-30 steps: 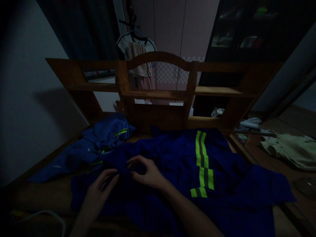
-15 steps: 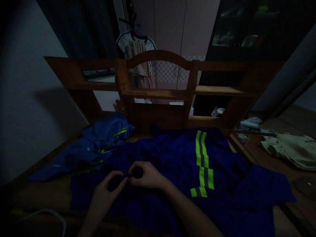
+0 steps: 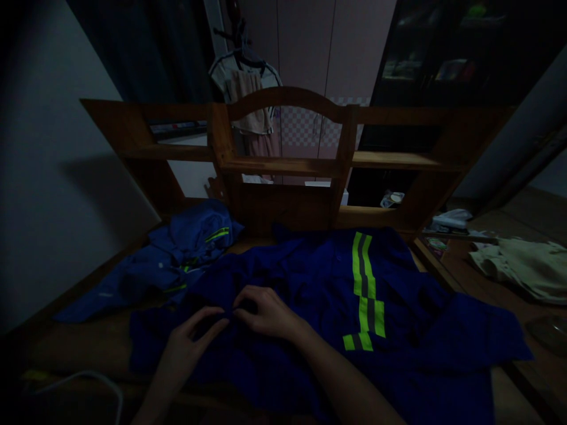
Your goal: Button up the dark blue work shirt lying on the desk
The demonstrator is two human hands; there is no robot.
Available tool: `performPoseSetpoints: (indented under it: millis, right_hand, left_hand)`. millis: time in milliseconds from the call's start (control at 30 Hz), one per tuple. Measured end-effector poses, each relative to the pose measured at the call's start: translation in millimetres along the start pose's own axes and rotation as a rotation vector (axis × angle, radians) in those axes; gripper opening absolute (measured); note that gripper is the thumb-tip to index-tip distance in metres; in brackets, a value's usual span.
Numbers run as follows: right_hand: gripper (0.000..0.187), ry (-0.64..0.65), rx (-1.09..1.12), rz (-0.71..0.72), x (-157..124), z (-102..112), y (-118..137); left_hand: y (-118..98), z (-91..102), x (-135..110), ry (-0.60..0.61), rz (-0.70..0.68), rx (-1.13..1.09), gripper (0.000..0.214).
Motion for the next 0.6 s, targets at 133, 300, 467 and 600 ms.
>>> performPoseSetpoints:
  millis: [133,300,467,600]
  right_hand:
    - [0.013,0.0,0.001,0.006,0,0,1]
    - [0.012,0.002,0.006,0.004,0,-1,0]
    - [0.014,-0.008,0.024,0.007,0,0,-2]
    - [0.015,-0.013,0.038,0.005,1,0,-2]
  left_hand:
    - [-3,-1.1,1,0.055,-0.007,0.002,0.032]
    - [-10,2.2,2,0.038,-0.03,0.036,0.031]
    - [-7,1.9,1,0.008,0.016,0.044,0.035]
    - [-5,-0.1,-1,0.013,0.034,0.037,0.035]
Point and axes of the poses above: each hand's wrist, its own x-axis towards the middle knuckle, its own z-axis out of the back of the hand, y = z × x, the point moved 6 cm from there along x, towards the middle knuckle, and after that the axes turned 15 degrees about x, right-handed, at the moved point
